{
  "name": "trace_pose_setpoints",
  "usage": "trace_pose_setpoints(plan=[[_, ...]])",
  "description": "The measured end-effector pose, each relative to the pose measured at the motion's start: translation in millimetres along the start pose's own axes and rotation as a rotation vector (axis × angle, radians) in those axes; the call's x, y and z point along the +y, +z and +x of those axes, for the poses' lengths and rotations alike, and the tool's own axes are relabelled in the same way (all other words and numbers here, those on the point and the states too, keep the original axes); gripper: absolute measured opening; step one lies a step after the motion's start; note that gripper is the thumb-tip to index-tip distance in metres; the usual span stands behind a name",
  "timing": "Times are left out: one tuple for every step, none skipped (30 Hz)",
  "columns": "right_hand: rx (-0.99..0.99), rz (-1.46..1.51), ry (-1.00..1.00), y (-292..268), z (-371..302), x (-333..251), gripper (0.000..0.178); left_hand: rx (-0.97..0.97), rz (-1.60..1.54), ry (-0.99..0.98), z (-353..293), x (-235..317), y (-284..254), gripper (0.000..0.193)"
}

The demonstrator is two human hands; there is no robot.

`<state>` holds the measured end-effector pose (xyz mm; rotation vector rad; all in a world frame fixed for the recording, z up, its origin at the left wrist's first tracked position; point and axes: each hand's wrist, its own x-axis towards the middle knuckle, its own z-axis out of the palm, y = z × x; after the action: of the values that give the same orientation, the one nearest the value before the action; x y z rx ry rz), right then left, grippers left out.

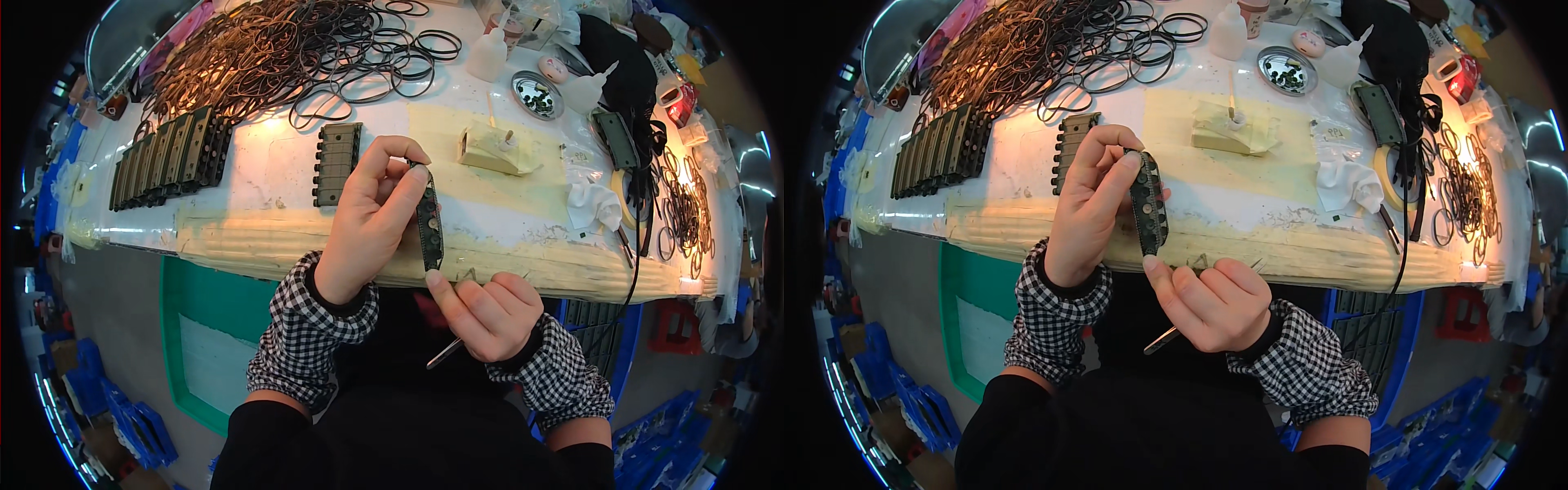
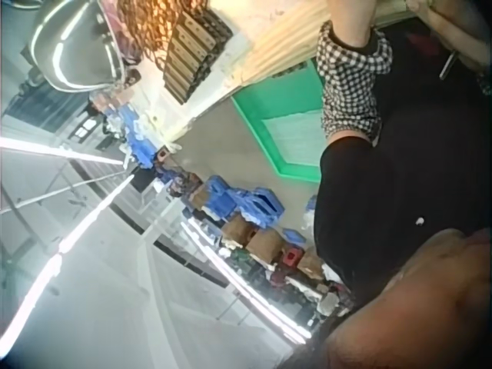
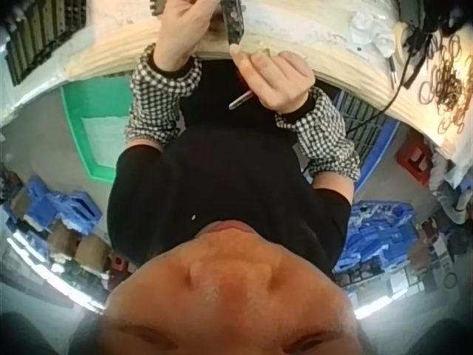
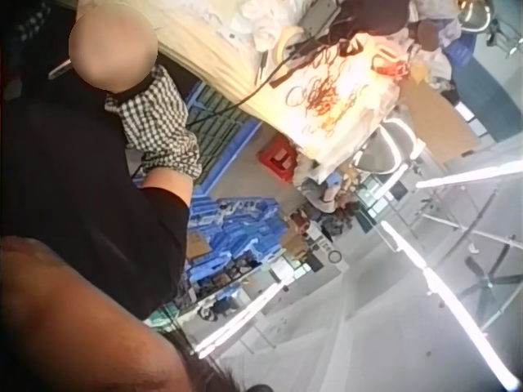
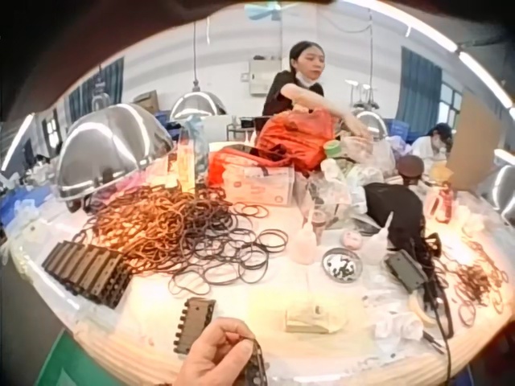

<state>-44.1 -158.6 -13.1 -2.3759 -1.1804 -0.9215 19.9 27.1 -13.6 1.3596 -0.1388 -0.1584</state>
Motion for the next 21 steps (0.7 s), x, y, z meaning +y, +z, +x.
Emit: trace_pose_setpoints(plan=[[0.018, 0.069, 0.06, 0, 0, -1, 0.037, 0.001, -0.004, 0.003, 0, 0, 0, 0.013], [0.037, 0.139, 0.12, 0, 0, -2, 0.035, 0.002, -0.009, 0.006, -1, 0, 1, 0.013], [0.056, 0.21, 0.181, 0, 0, -2, 0.034, 0.004, -0.012, 0.008, -1, 0, 1, 0.013], [0.102, 0.306, 0.254, -1, -1, 0, 0.033, 0.002, -0.021, 0.015, -1, 0, 2, 0.013], [0.108, 0.326, 0.318, -1, 2, 2, 0.032, 0.0, -0.031, 0.022, -1, 1, 3, 0.013], [0.114, 0.349, 0.383, -2, 6, 4, 0.031, 0.0, -0.038, 0.028, -1, 1, 3, 0.013], [0.12, 0.372, 0.447, -4, 11, 5, 0.029, 0.005, -0.046, 0.034, -1, 1, 3, 0.013], [0.084, 0.373, 0.446, -6, 17, 5, 0.024, 0.009, -0.055, 0.041, -2, 1, 3, 0.013], [0.075, 0.361, 0.423, -6, 20, 3, 0.023, 0.008, -0.063, 0.048, -1, 1, 4, 0.013], [0.065, 0.349, 0.4, -5, 24, 2, 0.023, 0.004, -0.069, 0.044, 0, 1, 5, 0.013], [0.055, 0.337, 0.377, -4, 27, 0, 0.023, -0.001, -0.075, 0.039, 0, 1, 6, 0.013], [0.053, 0.316, 0.377, 2, 30, -2, 0.023, 0.002, -0.078, 0.032, 0, 1, 5, 0.013], [0.038, 0.313, 0.426, 4, 33, -5, 0.022, 0.003, -0.064, 0.04, 0, 0, 4, 0.013], [0.024, 0.309, 0.476, 4, 38, -7, 0.021, 0.003, -0.051, 0.047, -1, 0, 3, 0.013], [0.008, 0.301, 0.527, 4, 41, -9, 0.02, 0.0, -0.043, 0.055, 0, -1, 3, 0.014], [0.048, 0.317, 0.548, 8, 43, -9, 0.017, -0.001, -0.046, 0.066, 0, -2, 3, 0.014], [0.03, 0.323, 0.572, 7, 45, -10, 0.017, -0.003, -0.05, 0.077, 0, -2, 3, 0.014], [0.011, 0.333, 0.595, 6, 47, -11, 0.017, -0.001, -0.052, 0.087, 0, -3, 3, 0.014], [-0.009, 0.343, 0.617, 5, 48, -12, 0.016, 0.002, -0.049, 0.085, -1, -4, 2, 0.014], [-0.028, 0.382, 0.628, 5, 46, -11, 0.017, 0.004, -0.045, 0.083, -1, -5, 1, 0.014], [-0.046, 0.418, 0.636, 5, 44, -9, 0.018, 0.005, -0.043, 0.083, 0, -5, 1, 0.014]])
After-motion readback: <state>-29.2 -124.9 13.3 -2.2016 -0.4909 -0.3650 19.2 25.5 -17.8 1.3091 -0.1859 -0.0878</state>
